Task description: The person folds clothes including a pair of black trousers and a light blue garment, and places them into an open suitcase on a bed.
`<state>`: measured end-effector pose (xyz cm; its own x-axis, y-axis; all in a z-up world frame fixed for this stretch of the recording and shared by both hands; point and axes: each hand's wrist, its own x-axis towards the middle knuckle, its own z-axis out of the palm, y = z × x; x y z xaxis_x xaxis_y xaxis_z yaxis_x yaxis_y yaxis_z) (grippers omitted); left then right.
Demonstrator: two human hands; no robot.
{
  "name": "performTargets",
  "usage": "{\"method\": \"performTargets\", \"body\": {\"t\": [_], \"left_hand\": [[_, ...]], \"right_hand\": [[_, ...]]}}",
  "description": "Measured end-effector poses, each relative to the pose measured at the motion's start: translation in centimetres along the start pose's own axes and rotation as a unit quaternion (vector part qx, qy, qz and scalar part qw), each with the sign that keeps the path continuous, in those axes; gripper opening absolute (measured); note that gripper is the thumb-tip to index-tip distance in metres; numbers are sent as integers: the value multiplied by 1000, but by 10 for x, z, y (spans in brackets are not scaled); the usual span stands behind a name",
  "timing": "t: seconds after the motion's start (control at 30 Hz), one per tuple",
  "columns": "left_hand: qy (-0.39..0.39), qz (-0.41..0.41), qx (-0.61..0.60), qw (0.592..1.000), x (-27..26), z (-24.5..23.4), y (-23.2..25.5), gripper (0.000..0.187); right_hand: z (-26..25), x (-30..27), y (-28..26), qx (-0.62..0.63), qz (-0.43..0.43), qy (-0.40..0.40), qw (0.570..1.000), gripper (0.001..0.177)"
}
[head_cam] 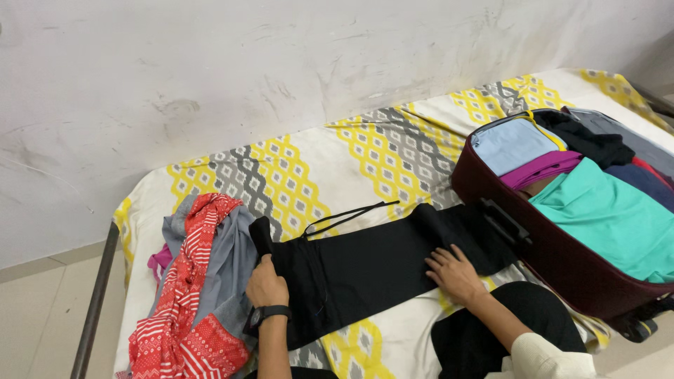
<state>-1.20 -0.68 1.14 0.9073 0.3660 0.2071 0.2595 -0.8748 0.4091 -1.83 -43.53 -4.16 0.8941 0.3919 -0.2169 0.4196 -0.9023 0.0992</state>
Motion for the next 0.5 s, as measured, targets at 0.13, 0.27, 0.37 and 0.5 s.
{"method": "performTargets", "body": {"t": [0.13,0.27,0.37,0.5], "left_hand": [[-13,-13,9,1000,0,-2,3,37],[1,-6,-1,1000,0,-1,3,40],[-3,-9,2,1000,1,1,3,39],[-9,-20,10,1000,4,4,1,42]], "right_hand": [[11,-4,16,1,231,24,973,50],[38,0,27,14,258,63,964,56],[56,7,31,-35,224,45,973,66],[69,11,34,-60,205,53,976,69]]}}
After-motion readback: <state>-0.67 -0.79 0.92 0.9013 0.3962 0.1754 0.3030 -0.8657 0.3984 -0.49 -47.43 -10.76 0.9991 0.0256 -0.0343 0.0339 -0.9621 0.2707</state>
